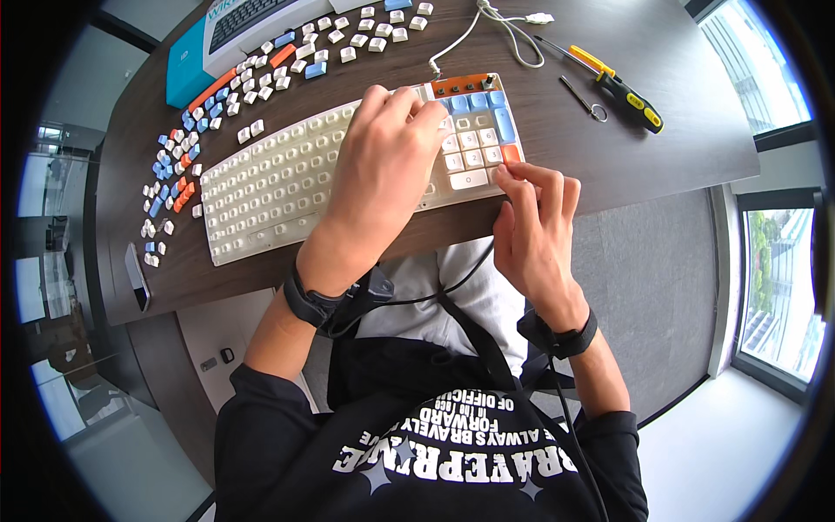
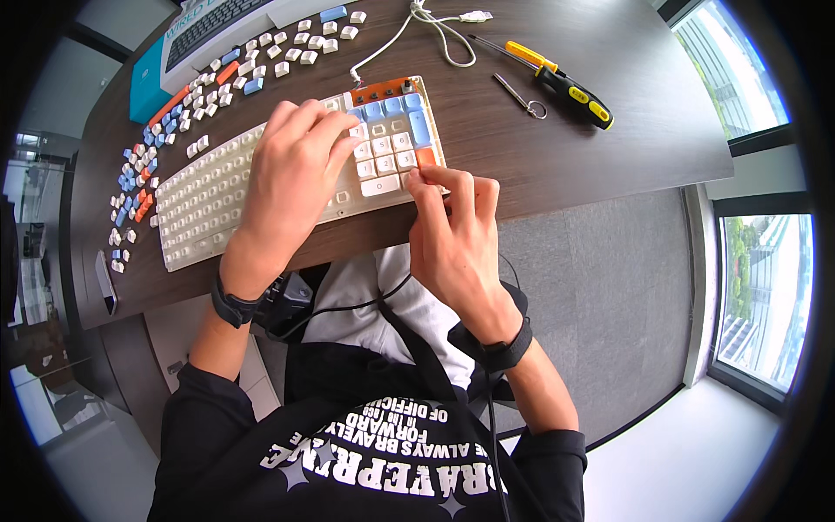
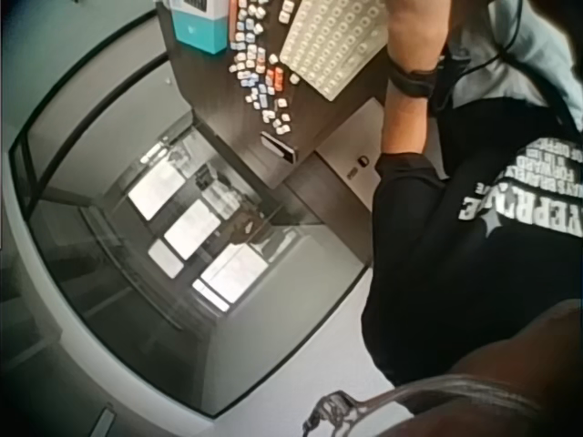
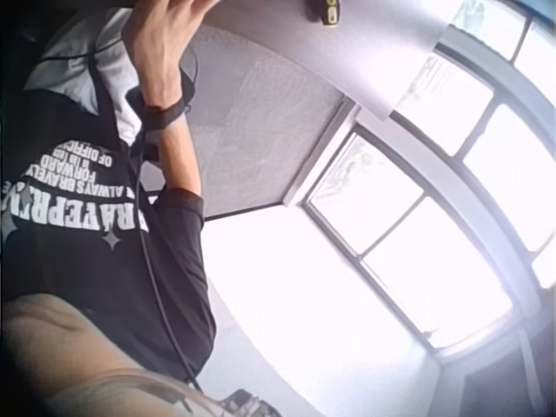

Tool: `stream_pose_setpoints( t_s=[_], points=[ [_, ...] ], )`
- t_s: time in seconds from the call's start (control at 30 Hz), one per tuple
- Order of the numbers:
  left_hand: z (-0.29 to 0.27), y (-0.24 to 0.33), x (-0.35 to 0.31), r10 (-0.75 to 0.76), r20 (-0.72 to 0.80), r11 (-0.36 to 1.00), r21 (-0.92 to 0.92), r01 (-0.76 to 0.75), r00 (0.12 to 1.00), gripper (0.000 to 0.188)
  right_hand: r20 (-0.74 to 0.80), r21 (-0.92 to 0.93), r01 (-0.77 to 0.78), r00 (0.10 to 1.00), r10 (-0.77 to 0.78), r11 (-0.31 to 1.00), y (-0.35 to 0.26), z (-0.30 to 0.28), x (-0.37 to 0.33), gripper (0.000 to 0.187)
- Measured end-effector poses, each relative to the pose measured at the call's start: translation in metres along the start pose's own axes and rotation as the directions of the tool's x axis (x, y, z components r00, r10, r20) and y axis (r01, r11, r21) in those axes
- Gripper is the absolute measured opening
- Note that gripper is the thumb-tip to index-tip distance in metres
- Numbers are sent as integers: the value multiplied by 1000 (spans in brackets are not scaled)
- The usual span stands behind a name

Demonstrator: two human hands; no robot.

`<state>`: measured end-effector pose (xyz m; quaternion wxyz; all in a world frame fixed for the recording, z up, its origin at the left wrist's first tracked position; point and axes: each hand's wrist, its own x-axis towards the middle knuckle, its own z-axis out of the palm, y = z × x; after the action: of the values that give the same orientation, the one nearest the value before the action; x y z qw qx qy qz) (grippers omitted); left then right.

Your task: The person is assembling a keyboard by hand, picking up various colored keycaps from the desk and pressing them onto the switches of a keyboard base.

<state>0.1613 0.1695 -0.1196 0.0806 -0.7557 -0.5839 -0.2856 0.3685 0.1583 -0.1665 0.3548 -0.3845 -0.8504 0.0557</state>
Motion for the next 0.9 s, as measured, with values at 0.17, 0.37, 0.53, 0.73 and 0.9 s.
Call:
stream_pose_setpoints(
  t_s=[0.17, 0.37, 0.53, 0.73, 0.9],
  points=[
    [-7, -1, 7, 86, 107, 995, 46, -91, 991, 12, 3, 17, -13, 1000, 13, 1000, -1, 0, 1, 51],
    [-4, 21, -3, 113, 122, 915, 374, -151, 986, 12, 8, 36, -16, 1000, 15, 999, 0, 1, 2, 50],
    [0, 25, -5, 95, 125, 929, 346, -133, 988, 14, 0, 6, -20, 1000, 20, 1000, 0, 1, 1, 52],
    [4, 32, -15, 27, 138, 943, 324, -71, 990, 18, -8, -20, -5, 1000, 5, 1000, 0, 4, -1, 52],
    [-17, 13, -17, 27, 188, 989, 140, -54, 982, 42, 21, -19, 0, 1000, 1, 1000, 0, 4, -3, 55]
  ],
)
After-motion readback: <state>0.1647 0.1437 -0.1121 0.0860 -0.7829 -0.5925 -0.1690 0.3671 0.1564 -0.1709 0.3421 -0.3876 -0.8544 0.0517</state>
